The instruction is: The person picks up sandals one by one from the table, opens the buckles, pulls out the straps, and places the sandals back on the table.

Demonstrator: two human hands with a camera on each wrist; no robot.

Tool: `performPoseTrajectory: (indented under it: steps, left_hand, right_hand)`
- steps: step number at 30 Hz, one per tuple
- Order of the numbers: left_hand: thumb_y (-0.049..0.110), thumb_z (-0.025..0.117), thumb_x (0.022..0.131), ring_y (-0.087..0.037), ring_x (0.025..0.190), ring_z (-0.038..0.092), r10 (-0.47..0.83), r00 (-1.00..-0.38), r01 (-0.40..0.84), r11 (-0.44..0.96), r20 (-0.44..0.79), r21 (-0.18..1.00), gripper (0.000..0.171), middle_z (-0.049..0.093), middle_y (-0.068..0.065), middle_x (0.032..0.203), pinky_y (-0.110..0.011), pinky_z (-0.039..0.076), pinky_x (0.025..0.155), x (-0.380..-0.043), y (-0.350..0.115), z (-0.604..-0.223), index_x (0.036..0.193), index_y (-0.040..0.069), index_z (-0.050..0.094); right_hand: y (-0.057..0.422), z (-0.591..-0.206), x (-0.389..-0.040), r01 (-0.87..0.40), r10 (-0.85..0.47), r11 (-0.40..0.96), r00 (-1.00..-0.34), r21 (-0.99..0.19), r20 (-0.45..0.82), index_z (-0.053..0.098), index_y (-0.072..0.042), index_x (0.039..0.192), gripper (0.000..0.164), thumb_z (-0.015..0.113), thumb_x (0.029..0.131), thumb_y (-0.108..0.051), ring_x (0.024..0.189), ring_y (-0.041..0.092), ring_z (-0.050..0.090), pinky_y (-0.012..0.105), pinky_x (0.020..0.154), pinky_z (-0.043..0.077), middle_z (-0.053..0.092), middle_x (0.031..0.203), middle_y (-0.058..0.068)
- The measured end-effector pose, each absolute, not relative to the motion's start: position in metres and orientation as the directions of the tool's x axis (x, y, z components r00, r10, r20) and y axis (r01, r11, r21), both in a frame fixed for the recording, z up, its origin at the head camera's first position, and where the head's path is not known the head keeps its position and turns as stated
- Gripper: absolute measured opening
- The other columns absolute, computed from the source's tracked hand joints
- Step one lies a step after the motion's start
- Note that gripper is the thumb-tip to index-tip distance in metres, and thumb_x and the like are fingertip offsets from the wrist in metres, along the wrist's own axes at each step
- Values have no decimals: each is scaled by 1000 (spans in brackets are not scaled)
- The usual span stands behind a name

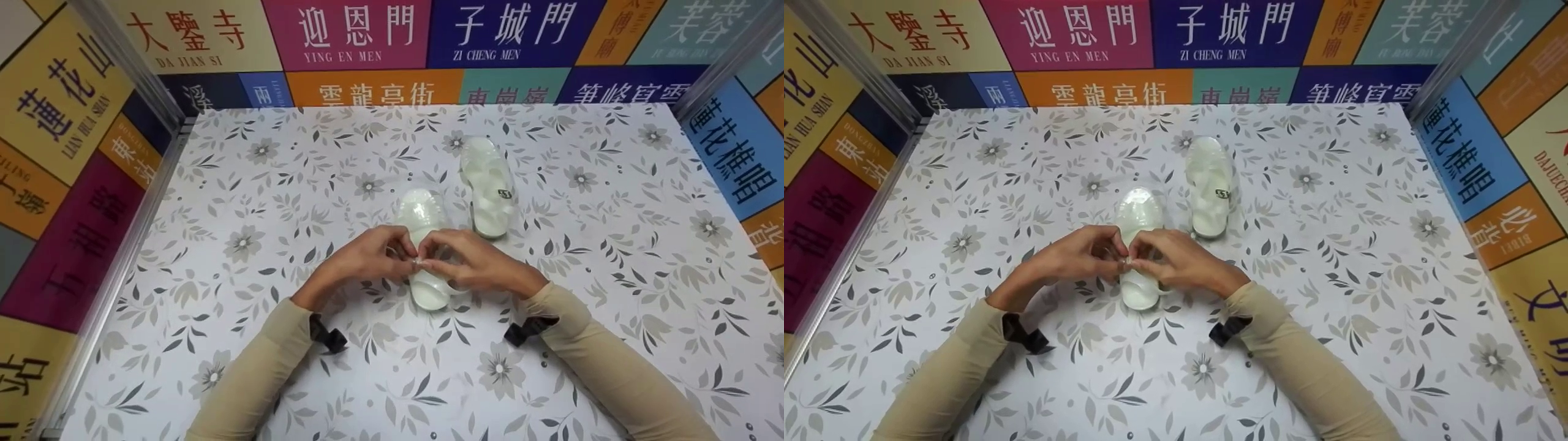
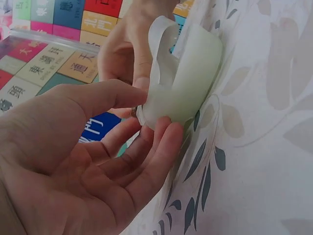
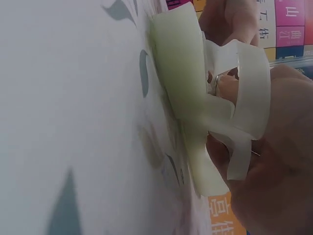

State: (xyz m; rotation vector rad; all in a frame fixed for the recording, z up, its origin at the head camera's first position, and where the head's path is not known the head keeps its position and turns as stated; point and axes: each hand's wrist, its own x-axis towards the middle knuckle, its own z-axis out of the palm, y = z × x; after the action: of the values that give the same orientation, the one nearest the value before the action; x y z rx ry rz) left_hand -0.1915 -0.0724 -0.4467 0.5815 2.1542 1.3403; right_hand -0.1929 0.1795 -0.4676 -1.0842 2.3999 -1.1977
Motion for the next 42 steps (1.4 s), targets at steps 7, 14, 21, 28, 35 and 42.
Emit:
performPoseTrajectory:
  steps: [7,14,21,28,35,42]
  left_hand:
    - [12,88,91,-19,88,78,607,-781,175,443,-150,879,20,79,-7,97,-29,66,76,-191,-72,-443,102,6,72]
    - [9,88,89,-17,89,77,618,-782,282,467,-81,838,20,80,-7,98,-27,65,75,-190,-68,-443,99,5,71]
    - [7,87,88,-16,90,75,624,-779,317,476,-62,820,23,79,-6,99,-27,65,77,-189,-65,-444,100,6,68]
    - [5,84,89,-17,96,75,636,-767,286,449,-78,847,23,78,-5,105,-29,65,80,-188,-66,-447,104,8,67]
    - [6,82,90,-17,96,75,641,-761,263,445,-100,856,20,77,-5,105,-30,65,80,-191,-70,-447,105,9,68]
    - [5,81,91,-17,95,74,659,-743,263,446,-115,856,20,77,-5,103,-31,65,83,-193,-71,-446,106,10,69]
  right_hand:
    - [179,-471,-192,-360,-665,356,-746,-862,37,76,-21,110,13,79,101,-30,101,15,73,34,99,59,78,107,-6]
    - [178,-475,-193,-271,-629,293,-777,-917,28,78,-22,106,11,81,99,-30,100,22,73,32,94,59,78,106,-1]
    - [180,-476,-193,-276,-645,274,-763,-921,37,77,-20,106,8,80,100,-25,105,23,70,34,98,57,76,109,-1]
    - [184,-475,-197,-283,-711,267,-703,-921,10,74,-17,105,6,76,103,-23,114,24,66,44,109,49,74,112,2]
    - [186,-475,-198,-219,-702,249,-712,-943,-20,74,-15,107,10,77,101,-22,115,27,67,43,109,52,74,117,5]
    - [187,-476,-198,-188,-711,220,-703,-957,-25,74,-14,110,12,78,101,-21,117,29,68,39,108,54,74,118,8]
